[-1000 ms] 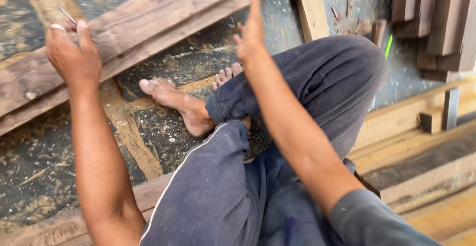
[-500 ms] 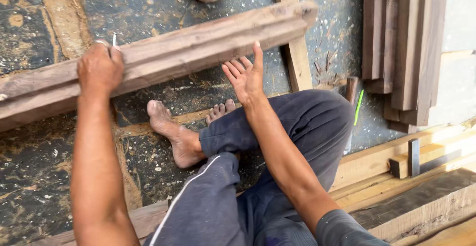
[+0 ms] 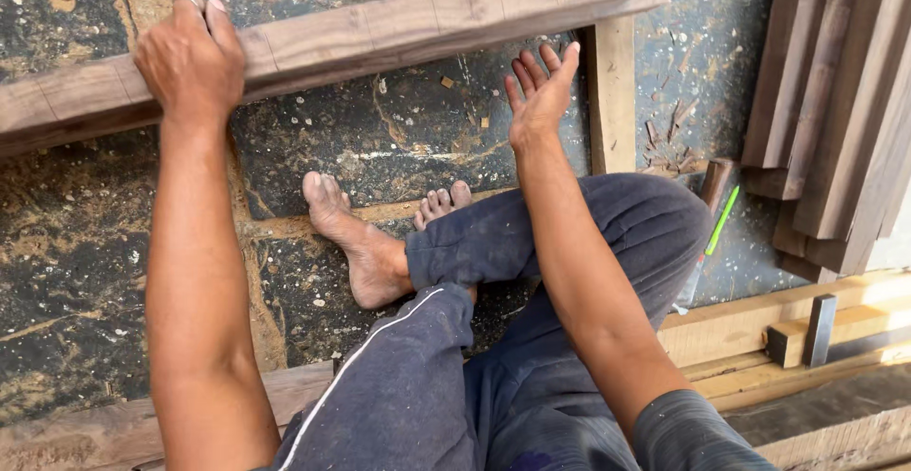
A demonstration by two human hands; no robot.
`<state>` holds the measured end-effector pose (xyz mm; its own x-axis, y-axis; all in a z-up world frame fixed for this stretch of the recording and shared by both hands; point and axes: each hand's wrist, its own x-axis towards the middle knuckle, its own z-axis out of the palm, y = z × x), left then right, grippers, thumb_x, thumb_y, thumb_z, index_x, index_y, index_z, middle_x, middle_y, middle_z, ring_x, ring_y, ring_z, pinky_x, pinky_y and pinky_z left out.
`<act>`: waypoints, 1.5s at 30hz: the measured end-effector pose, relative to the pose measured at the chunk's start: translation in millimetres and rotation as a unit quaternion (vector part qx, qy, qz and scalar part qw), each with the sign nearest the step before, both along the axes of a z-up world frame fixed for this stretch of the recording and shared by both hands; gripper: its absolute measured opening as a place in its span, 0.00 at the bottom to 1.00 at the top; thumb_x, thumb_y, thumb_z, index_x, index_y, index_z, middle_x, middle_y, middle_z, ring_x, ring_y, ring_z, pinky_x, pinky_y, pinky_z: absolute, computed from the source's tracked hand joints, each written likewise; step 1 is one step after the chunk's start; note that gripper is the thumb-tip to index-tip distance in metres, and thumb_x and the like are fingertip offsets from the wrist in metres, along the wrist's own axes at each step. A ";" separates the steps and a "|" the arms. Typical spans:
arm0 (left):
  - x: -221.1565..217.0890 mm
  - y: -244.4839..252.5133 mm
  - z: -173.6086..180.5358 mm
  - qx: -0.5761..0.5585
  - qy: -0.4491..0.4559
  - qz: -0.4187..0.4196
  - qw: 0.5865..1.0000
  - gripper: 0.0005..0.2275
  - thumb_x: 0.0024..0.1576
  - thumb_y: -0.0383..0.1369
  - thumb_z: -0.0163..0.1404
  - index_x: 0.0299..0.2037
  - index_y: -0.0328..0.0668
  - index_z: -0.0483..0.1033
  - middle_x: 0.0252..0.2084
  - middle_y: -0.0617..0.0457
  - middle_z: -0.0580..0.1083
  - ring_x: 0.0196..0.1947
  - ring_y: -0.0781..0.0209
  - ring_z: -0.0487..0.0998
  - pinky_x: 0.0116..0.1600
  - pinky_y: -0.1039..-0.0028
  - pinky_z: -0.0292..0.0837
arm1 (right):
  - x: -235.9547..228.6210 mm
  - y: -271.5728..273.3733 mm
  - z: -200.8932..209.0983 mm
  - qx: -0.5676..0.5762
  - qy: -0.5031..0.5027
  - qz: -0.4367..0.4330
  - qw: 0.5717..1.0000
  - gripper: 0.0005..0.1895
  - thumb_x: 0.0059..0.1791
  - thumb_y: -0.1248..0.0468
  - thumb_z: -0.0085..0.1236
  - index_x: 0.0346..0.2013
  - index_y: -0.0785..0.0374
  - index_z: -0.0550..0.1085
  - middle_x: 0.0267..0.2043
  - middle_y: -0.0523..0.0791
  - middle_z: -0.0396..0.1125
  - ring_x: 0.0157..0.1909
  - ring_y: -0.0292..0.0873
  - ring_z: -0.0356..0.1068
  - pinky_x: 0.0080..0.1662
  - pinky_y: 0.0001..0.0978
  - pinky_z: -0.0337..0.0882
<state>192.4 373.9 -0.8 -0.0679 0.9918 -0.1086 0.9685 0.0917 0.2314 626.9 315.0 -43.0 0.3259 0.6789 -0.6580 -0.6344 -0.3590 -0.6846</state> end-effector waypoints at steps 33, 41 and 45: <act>10.2 38.2 -19.0 -0.062 0.000 0.009 0.998 0.18 0.73 0.41 0.40 0.49 0.30 0.74 0.36 0.27 0.76 0.40 0.28 0.77 0.48 0.41 0.67 | 64.7 -77.5 148.5 0.109 -0.157 0.094 0.977 0.29 0.56 0.51 0.59 0.67 0.65 0.67 0.55 0.49 0.69 0.58 0.46 0.70 0.60 0.44 0.71; 10.9 29.5 -63.5 0.047 -0.004 -0.006 0.999 0.15 0.72 0.39 0.41 0.50 0.33 0.75 0.37 0.36 0.77 0.40 0.40 0.79 0.51 0.46 0.71 | 207.8 -190.9 172.9 0.125 -0.443 0.039 0.887 0.14 0.67 0.60 0.49 0.64 0.64 0.70 0.52 0.48 0.73 0.52 0.41 0.73 0.50 0.29 0.74; 10.7 21.2 -92.5 0.161 -0.044 0.010 0.986 0.14 0.71 0.37 0.43 0.49 0.34 0.77 0.38 0.40 0.77 0.39 0.46 0.79 0.48 0.50 0.74 | 246.7 -275.5 106.5 -0.090 -0.542 0.267 0.792 0.19 0.60 0.59 0.50 0.62 0.68 0.72 0.54 0.50 0.72 0.58 0.49 0.69 0.60 0.42 0.69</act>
<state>203.2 395.2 -93.3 -0.0930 0.9745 0.2043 0.9419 0.0196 0.3355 873.6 39.4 63.4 0.4631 0.8375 -0.2899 0.5657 -0.5312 -0.6308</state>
